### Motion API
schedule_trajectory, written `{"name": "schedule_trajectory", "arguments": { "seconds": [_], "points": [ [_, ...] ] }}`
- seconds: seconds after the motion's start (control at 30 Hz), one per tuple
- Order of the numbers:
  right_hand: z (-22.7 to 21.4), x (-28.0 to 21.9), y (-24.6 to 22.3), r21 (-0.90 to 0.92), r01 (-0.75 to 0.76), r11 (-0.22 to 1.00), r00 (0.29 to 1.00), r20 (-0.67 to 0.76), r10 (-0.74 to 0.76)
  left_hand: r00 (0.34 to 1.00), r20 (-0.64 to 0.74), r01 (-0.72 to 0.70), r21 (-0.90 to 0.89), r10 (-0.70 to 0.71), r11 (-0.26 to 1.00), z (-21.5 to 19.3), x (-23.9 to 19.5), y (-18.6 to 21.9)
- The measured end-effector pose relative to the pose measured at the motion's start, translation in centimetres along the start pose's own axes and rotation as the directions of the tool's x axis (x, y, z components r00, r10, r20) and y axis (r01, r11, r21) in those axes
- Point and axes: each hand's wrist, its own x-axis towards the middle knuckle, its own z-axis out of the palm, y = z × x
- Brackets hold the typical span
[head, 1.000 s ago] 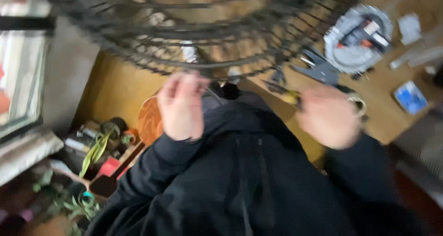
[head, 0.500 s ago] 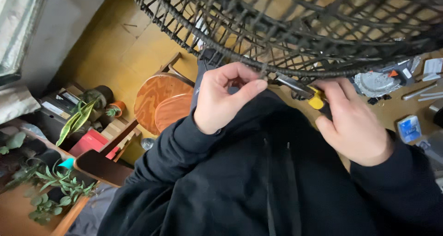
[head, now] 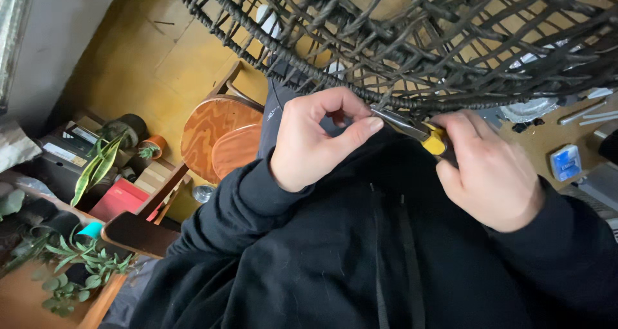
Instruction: The person sits on the floor and repairs a woven basket by bending a metal wire, applying hot glue with a glue gun, and attaching the wire to the basket frame. They use pliers to adjust the wire and secure it in place.
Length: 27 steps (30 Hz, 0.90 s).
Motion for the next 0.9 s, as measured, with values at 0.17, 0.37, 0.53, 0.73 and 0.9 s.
{"name": "schedule_trajectory", "arguments": {
  "seconds": [0.17,0.37,0.53,0.73,0.9],
  "points": [
    [2.3,0.6,0.6,-0.137,-0.043,0.99,0.997,-0.064,0.034,0.998,-0.055,-0.033,0.006,0.033,0.999,0.4,-0.1,0.0],
    [0.9,0.5,0.5,0.065,0.044,0.997,0.999,-0.025,-0.043,0.999,-0.02,-0.042,-0.096,0.041,0.994,0.2,-0.7,0.2],
    [-0.5,0.9,-1.0,0.05,-0.03,0.998,0.994,0.105,0.025,0.996,0.064,-0.057,-0.067,0.061,0.996,-0.8,-0.3,-0.2],
    [1.0,1.3,-0.4,-0.105,-0.076,0.992,0.996,0.03,0.08,0.994,-0.015,-0.106,0.069,0.107,0.992,-0.2,-0.5,0.1],
    [0.3,1.5,0.5,-0.079,-0.036,0.996,0.996,0.075,0.042,0.989,0.108,-0.107,0.034,0.103,0.994,-1.0,-1.0,-1.7]
  ]
}}
